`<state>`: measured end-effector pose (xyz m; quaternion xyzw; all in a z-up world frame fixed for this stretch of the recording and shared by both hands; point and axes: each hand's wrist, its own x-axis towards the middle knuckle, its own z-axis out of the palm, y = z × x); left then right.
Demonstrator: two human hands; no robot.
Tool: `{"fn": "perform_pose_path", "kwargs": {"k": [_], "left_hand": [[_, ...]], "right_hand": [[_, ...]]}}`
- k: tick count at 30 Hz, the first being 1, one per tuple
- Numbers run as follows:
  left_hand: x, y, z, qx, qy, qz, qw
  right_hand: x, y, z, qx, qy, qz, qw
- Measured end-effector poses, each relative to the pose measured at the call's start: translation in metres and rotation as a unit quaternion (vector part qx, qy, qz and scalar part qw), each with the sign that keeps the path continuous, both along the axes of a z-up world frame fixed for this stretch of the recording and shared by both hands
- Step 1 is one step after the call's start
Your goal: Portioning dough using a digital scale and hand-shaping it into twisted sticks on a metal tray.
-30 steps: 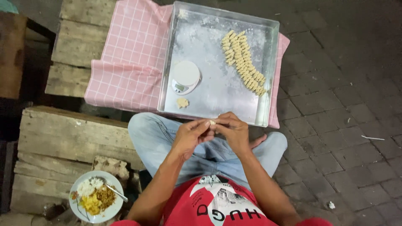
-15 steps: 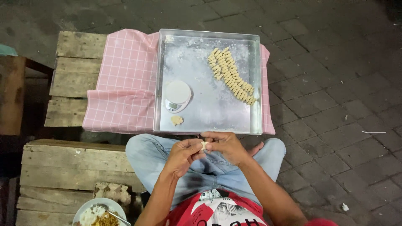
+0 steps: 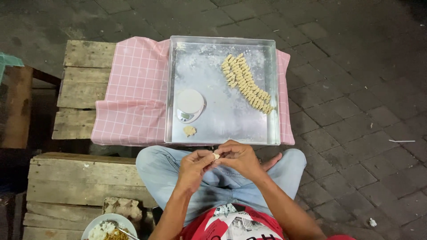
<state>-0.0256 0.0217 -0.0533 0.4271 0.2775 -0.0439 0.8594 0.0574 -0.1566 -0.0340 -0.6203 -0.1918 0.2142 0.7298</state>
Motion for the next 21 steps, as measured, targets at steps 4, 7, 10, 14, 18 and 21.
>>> {"fn": "perform_pose_path", "kwargs": {"k": [4,7,10,14,18,21], "left_hand": [[-0.002,-0.002,0.022,0.101,-0.039,0.027,0.994],[-0.004,-0.004,0.030,0.060,-0.050,0.034,0.996],[-0.007,-0.006,0.041,0.043,-0.059,0.033,0.997],[-0.013,-0.004,-0.006,-0.026,-0.013,0.018,0.999],[-0.009,0.002,-0.013,-0.007,-0.127,-0.073,0.989],[-0.008,0.005,0.000,0.057,-0.216,-0.122,0.967]], "right_hand": [[0.000,-0.004,-0.014,-0.001,0.028,-0.007,1.000],[-0.003,-0.002,-0.006,-0.005,0.024,-0.031,0.999],[-0.002,-0.004,-0.021,0.004,0.082,-0.036,0.996],[-0.011,-0.009,-0.030,0.029,0.214,-0.010,0.976],[-0.018,-0.018,-0.051,0.075,0.450,0.073,0.887],[-0.022,-0.022,-0.065,0.089,0.529,0.111,0.837]]}}
